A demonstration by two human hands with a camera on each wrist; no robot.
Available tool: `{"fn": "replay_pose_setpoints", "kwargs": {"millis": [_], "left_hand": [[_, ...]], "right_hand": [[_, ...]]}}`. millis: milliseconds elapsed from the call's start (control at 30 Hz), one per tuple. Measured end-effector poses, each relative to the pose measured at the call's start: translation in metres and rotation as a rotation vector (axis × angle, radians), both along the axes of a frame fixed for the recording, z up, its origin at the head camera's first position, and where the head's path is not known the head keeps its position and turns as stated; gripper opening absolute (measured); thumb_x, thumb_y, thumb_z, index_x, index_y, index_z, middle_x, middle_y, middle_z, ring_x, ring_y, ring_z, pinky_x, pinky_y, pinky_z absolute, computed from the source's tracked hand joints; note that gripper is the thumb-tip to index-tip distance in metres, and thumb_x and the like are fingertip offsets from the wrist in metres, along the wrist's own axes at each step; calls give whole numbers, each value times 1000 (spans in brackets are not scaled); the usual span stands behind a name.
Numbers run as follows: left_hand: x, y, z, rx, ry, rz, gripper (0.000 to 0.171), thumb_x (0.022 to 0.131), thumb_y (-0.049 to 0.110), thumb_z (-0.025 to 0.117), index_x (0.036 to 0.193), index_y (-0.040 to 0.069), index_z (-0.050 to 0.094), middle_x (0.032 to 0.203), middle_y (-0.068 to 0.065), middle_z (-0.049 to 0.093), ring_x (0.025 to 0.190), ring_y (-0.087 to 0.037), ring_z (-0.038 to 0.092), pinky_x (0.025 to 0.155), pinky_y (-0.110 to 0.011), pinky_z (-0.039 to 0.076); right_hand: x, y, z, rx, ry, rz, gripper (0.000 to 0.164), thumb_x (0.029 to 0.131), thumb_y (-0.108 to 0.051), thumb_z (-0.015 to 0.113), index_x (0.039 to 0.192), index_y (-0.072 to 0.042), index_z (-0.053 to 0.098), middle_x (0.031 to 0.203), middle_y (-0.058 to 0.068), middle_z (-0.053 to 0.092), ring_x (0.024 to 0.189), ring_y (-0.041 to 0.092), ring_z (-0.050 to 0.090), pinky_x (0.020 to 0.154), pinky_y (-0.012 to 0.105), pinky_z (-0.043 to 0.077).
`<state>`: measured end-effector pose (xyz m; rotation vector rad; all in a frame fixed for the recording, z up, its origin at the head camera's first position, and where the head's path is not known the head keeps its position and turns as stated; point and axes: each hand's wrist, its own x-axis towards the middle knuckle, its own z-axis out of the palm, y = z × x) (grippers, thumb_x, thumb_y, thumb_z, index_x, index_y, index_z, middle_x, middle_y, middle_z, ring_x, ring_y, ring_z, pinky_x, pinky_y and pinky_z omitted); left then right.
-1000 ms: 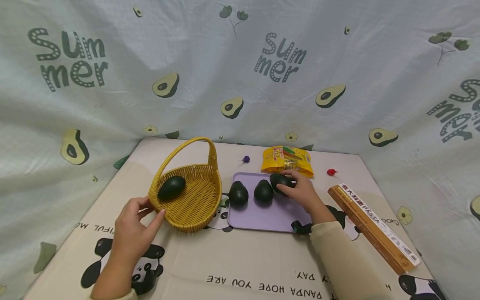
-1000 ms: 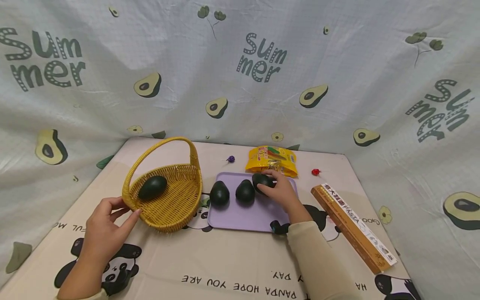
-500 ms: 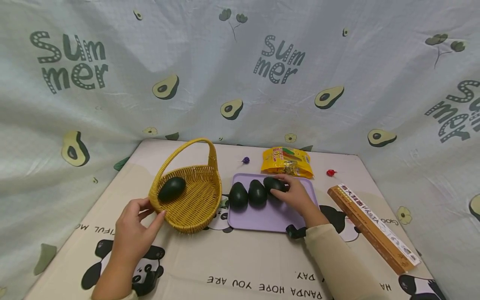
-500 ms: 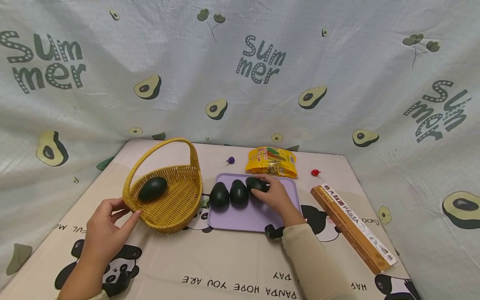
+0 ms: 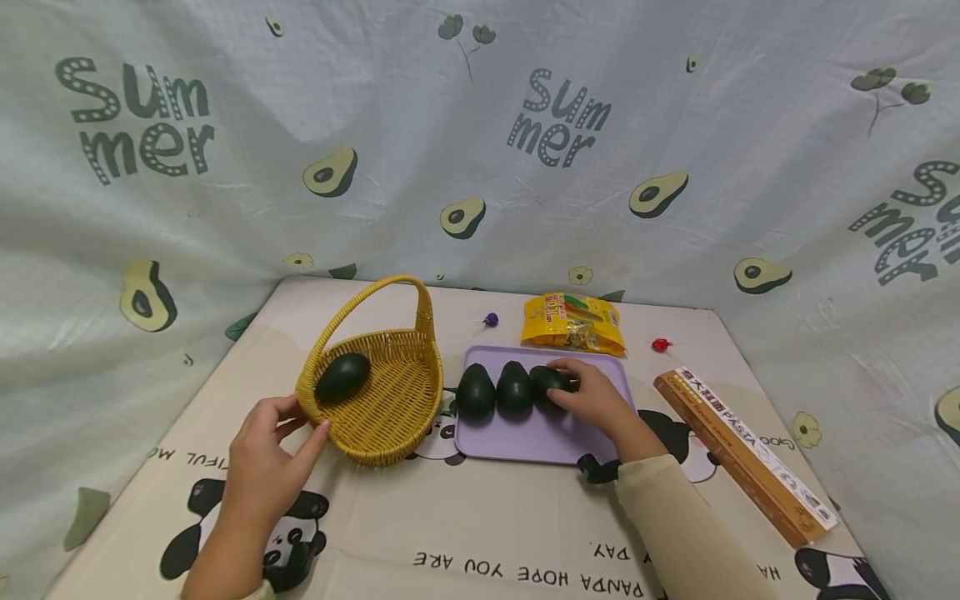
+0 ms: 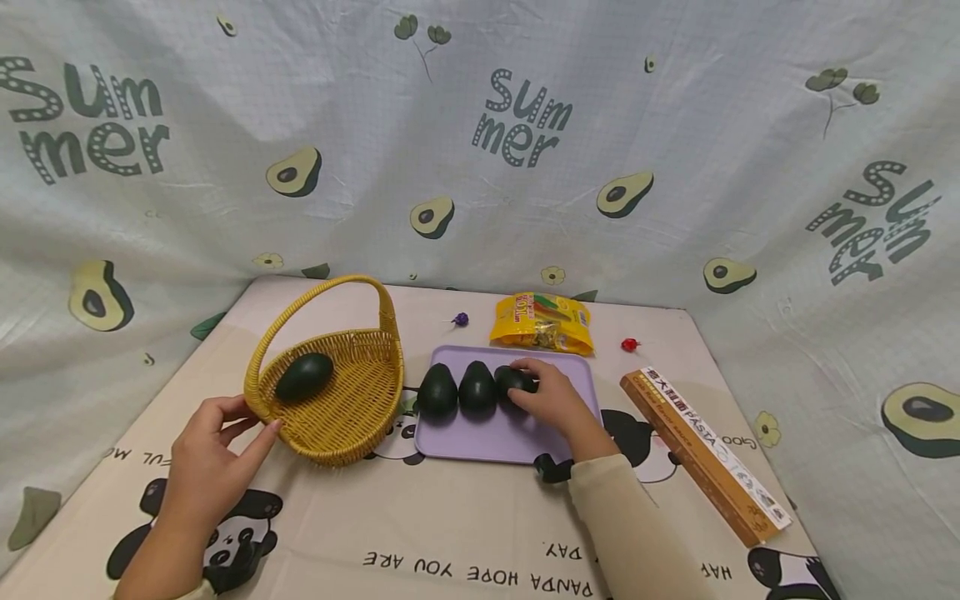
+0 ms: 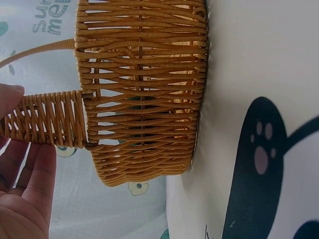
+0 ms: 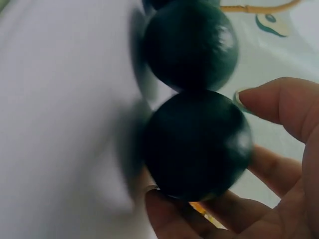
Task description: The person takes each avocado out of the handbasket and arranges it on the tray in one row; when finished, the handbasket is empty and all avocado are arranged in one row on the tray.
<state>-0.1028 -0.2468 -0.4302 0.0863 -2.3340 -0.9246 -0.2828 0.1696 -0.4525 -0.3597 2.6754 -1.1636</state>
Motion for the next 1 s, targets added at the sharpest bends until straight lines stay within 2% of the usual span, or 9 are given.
{"fn": "replay_pose_setpoints", "kwargs": {"millis": [100, 367, 633, 767, 1000], "left_hand": [[0, 0, 0, -2, -4, 1, 49, 81, 1, 85, 120, -2, 56, 116, -14, 62, 109, -31, 68, 94, 7, 37], [0, -1, -1, -12, -10, 5, 49, 82, 2, 84, 121, -2, 56, 116, -14, 62, 110, -31, 68, 95, 2, 42], [0, -1, 0, -14, -2, -2, 49, 81, 2, 85, 120, -3, 56, 116, -15, 62, 109, -32, 68, 94, 4, 40], [0, -1, 0, -12, 0, -3, 48, 81, 2, 85, 120, -3, 56, 115, -15, 62, 108, -32, 68, 93, 8, 36], [1, 0, 0, -11, 4, -4, 49, 81, 2, 85, 120, -3, 56, 115, -15, 62, 109, -32, 68, 93, 8, 36]], "right_hand": [[3, 4, 3, -2, -9, 15, 54, 90, -31, 76, 140, -20, 59, 141, 17, 61, 120, 38, 62, 106, 56, 54], [6, 6, 3, -12, -36, 13, 65, 81, -34, 86, 139, -20, 60, 134, 13, 62, 113, 31, 64, 97, 48, 58], [8, 7, 5, -30, -53, 0, 64, 84, -34, 85, 141, -20, 59, 140, 14, 60, 119, 34, 64, 102, 52, 57], [8, 9, 4, -45, -53, 5, 64, 85, -34, 84, 142, -20, 58, 140, 13, 61, 121, 34, 64, 104, 53, 56], [9, 13, 6, -62, -32, 30, 63, 86, -33, 83, 142, -18, 58, 138, 14, 63, 120, 34, 64, 104, 54, 56]]}}
